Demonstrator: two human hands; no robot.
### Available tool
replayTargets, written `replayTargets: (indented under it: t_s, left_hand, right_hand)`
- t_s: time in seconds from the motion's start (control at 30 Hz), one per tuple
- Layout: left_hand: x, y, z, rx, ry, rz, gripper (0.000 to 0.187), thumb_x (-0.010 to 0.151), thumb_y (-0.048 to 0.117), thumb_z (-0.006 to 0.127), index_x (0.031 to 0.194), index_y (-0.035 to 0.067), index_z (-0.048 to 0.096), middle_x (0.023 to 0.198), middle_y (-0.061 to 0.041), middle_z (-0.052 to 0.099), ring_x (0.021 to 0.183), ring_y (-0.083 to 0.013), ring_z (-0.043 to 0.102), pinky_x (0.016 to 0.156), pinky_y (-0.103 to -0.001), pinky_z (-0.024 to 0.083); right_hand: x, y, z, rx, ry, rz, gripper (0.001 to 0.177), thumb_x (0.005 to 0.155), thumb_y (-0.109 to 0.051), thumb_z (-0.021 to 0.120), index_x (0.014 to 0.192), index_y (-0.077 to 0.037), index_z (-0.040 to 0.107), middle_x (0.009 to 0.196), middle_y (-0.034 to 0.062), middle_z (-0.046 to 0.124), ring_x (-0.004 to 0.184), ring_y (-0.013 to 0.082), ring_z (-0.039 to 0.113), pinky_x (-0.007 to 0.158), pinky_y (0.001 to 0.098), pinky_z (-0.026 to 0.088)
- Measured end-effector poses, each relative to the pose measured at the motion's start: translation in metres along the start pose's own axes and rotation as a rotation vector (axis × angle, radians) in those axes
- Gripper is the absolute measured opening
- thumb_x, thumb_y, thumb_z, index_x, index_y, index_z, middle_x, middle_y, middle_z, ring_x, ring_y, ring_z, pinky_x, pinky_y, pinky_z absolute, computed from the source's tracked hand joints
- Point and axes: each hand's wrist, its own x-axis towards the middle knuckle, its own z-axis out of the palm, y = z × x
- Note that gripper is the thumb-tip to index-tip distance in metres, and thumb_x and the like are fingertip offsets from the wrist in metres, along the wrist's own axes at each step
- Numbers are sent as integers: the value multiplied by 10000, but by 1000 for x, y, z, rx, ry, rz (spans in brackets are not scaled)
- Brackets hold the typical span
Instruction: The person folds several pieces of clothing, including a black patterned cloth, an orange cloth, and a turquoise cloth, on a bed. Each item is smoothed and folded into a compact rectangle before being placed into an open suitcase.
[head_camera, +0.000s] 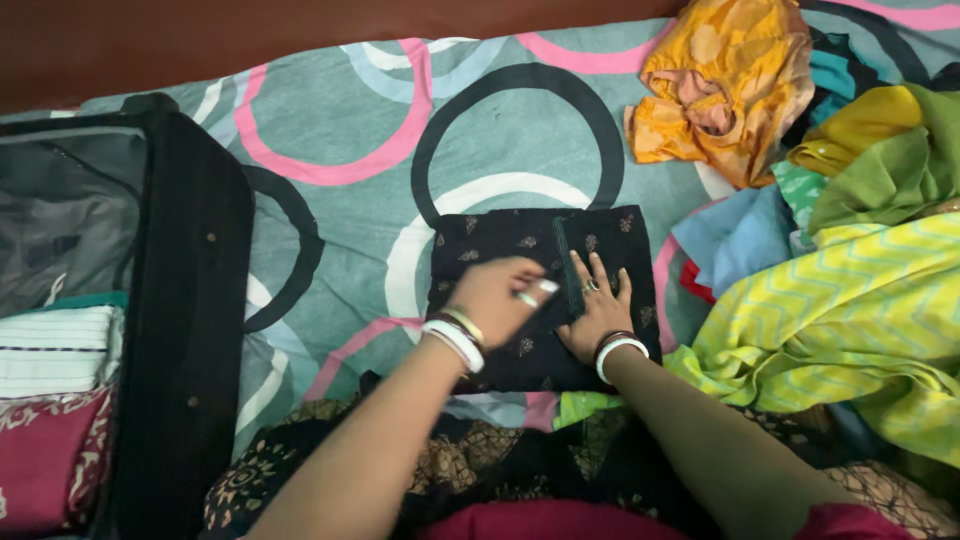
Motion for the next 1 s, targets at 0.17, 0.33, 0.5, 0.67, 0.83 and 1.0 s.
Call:
replayTargets:
  t_s: [0.17, 0.33, 0.5, 0.67, 0.83, 1.0]
  left_hand:
    - [3, -65, -34, 239, 265, -136, 163, 938, 222, 663, 1035, 121, 745, 1013, -136, 762, 935, -338, 721, 825, -406, 561]
    - [-12, -60, 9, 595, 98, -19, 408, 927, 311, 609, 1302, 150, 618, 1409, -122, 558, 1350, -356, 450, 1116, -553, 315]
    - [-33, -48, 38, 756, -126, -12, 676, 943, 467, 560, 1552, 233, 384, 1677, -138, 175, 1549, -382, 55, 1187, -685, -1]
    - [-32, -50, 40, 732, -132, -30, 696, 925, 467, 577, 1551, 244, 371, 1686, -144, 134, 1554, -404, 26, 1183, -697, -19]
    - [-27, -57, 40, 871, -207, -18, 722, 914, 386, 603, 1561, 229, 323, 1672, -145, 101, 1528, -448, -5, 1113, -756, -39]
    - [-26, -50, 37, 728, -220, -131, 760, 877, 451, 622, 1565, 314, 330, 1694, -91, 111, 1554, -383, 21, 1163, -727, -19]
  right_hand:
    - [-2, 1, 4, 109, 84, -28, 779, 734, -380, 727, 1473, -272, 508, 1695, 5, 148, 1567, 245, 84, 1220, 607, 63]
    - [4, 9, 16, 138, 59, -25, 773, 740, -366, 726, 1464, -229, 495, 1688, 10, 165, 1563, 239, 90, 1227, 593, 53]
    - [19, 28, 33, 445, 381, 10, 822, 782, -166, 618, 1572, -45, 425, 1619, 163, 378, 1523, 348, 296, 1233, 533, 197]
    - [25, 9, 4, 611, 727, -232, 545, 994, -156, 516, 1508, 16, 458, 1546, 275, 493, 1477, 458, 431, 1278, 496, 281]
    - [4, -52, 11, 409, 173, -420, 679, 1000, -415, 473, 1543, -25, 357, 1644, 217, 313, 1479, 443, 253, 1158, 592, 132]
    - [18, -32, 6, 215, 105, -185, 712, 998, -487, 421, 1593, -120, 284, 1663, 96, 267, 1545, 325, 206, 1213, 613, 79]
